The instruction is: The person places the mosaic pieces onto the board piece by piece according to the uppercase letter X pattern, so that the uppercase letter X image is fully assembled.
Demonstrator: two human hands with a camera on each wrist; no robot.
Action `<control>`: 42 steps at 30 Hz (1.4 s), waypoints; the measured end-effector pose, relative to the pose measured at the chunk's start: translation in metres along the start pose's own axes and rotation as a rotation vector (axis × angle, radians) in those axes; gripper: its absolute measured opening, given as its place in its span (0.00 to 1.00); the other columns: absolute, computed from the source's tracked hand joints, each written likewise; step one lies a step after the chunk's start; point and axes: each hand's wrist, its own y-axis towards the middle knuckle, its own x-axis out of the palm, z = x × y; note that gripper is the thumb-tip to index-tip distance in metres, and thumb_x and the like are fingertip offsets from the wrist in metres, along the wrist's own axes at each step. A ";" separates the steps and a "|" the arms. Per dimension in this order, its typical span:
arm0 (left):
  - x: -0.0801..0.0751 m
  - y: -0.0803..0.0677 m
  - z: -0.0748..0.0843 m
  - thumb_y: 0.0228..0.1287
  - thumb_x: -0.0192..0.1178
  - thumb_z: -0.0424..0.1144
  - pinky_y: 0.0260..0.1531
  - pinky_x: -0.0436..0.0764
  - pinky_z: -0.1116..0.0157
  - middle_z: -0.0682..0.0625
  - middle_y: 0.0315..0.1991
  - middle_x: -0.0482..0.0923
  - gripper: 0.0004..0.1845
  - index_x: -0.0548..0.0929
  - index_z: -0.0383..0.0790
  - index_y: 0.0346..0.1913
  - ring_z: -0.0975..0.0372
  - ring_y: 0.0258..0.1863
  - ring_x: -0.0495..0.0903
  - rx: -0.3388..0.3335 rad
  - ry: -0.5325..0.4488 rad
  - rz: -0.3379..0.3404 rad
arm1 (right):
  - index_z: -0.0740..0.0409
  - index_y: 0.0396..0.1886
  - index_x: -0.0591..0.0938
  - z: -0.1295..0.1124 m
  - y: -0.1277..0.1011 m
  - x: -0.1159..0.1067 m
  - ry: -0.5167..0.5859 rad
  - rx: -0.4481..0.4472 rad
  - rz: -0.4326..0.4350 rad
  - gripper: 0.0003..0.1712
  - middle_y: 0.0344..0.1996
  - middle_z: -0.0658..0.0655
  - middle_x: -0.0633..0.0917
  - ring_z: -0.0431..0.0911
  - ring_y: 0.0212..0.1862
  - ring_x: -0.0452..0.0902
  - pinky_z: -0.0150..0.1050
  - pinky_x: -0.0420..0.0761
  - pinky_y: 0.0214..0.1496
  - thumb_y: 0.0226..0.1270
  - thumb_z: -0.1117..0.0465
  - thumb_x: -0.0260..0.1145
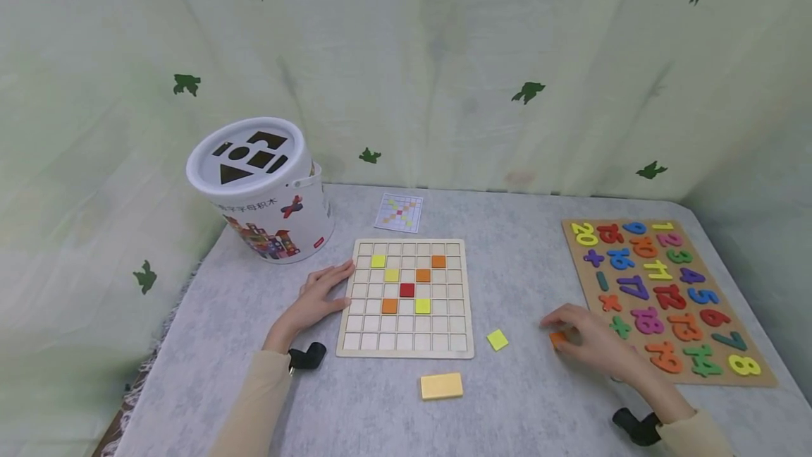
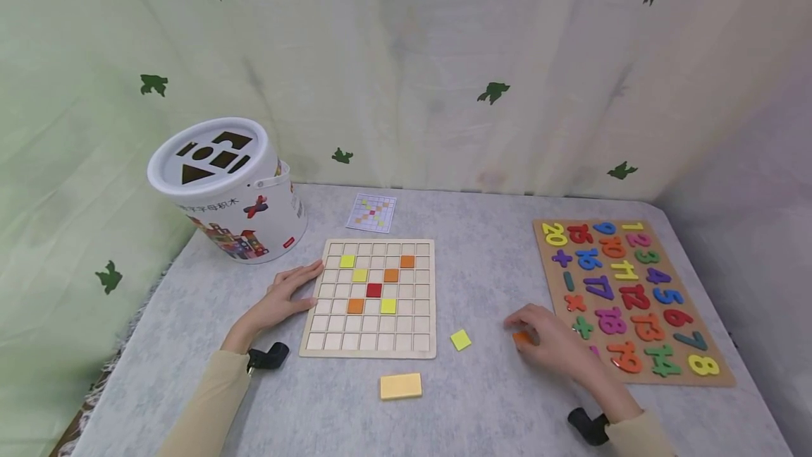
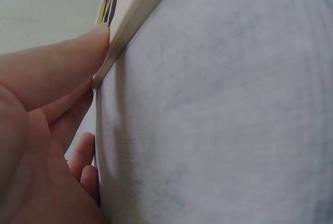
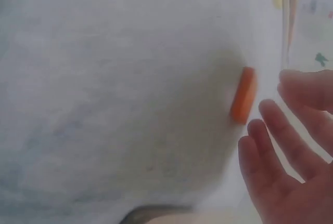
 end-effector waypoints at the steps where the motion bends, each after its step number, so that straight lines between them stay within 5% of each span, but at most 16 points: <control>1: 0.000 0.000 0.000 0.64 0.62 0.37 0.57 0.43 0.41 0.47 0.75 0.51 0.36 0.60 0.38 0.73 0.46 0.69 0.41 0.004 0.003 0.000 | 0.55 0.45 0.82 0.002 -0.002 0.001 -0.015 0.012 -0.003 0.17 0.41 0.47 0.81 0.48 0.45 0.77 0.44 0.78 0.45 0.53 0.70 0.71; 16: -0.001 -0.001 0.002 0.64 0.62 0.37 0.58 0.43 0.41 0.47 0.75 0.51 0.36 0.61 0.39 0.73 0.46 0.70 0.41 -0.008 -0.007 0.001 | 0.55 0.41 0.82 -0.007 0.010 0.012 -0.097 -0.011 0.036 0.17 0.37 0.44 0.79 0.40 0.38 0.74 0.37 0.77 0.40 0.51 0.71 0.72; 23: 0.000 -0.002 0.005 0.64 0.62 0.37 0.58 0.43 0.42 0.48 0.75 0.51 0.36 0.61 0.38 0.73 0.46 0.70 0.41 -0.015 0.001 0.002 | 0.57 0.42 0.83 -0.042 0.046 0.027 -0.049 -0.128 0.037 0.16 0.37 0.44 0.80 0.40 0.39 0.74 0.37 0.77 0.41 0.51 0.70 0.73; 42: 0.000 -0.001 0.000 0.64 0.62 0.40 0.58 0.44 0.42 0.48 0.74 0.52 0.35 0.62 0.39 0.72 0.47 0.69 0.44 -0.001 0.045 0.018 | 0.57 0.45 0.83 -0.151 0.150 0.072 -0.044 -0.482 -0.173 0.11 0.41 0.48 0.80 0.39 0.45 0.75 0.31 0.73 0.50 0.62 0.64 0.68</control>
